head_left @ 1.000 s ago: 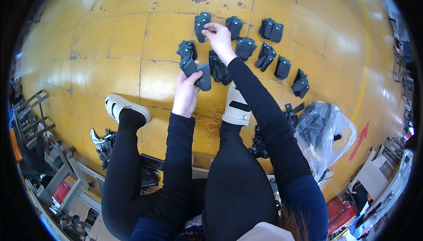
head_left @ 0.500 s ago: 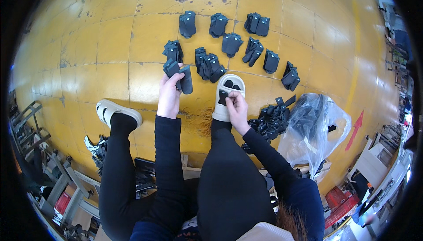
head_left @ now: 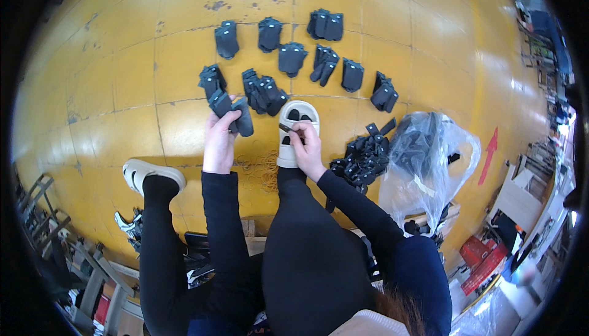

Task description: The person sits on the floor and bundles small black items using rubber bands. They pick up items, align them, wrap a rubber band around the bundle, and place the finished bundle on the floor.

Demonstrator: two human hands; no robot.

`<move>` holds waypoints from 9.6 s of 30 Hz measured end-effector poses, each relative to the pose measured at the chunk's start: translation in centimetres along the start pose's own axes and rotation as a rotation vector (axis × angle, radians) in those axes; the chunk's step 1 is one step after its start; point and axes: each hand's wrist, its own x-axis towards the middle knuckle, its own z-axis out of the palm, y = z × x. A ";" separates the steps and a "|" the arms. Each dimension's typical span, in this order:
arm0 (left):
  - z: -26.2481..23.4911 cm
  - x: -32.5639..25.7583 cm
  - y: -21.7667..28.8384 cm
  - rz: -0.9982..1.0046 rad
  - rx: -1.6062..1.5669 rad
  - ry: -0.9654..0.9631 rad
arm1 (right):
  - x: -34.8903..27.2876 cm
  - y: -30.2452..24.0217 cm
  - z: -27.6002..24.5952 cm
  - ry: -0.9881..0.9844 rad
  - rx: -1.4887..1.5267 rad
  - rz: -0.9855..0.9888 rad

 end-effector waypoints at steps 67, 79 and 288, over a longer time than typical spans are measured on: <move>4.4 -2.1 -1.6 0.018 0.169 -0.341 | 4.7 -9.0 0.3 -0.112 -0.056 0.165; 2.9 -4.0 0.6 -0.162 -0.360 -0.409 | -5.4 -4.8 -9.1 -0.051 -0.212 0.424; -10.3 5.7 -4.7 0.333 0.453 -0.033 | 6.7 -2.8 8.6 -0.394 0.336 0.282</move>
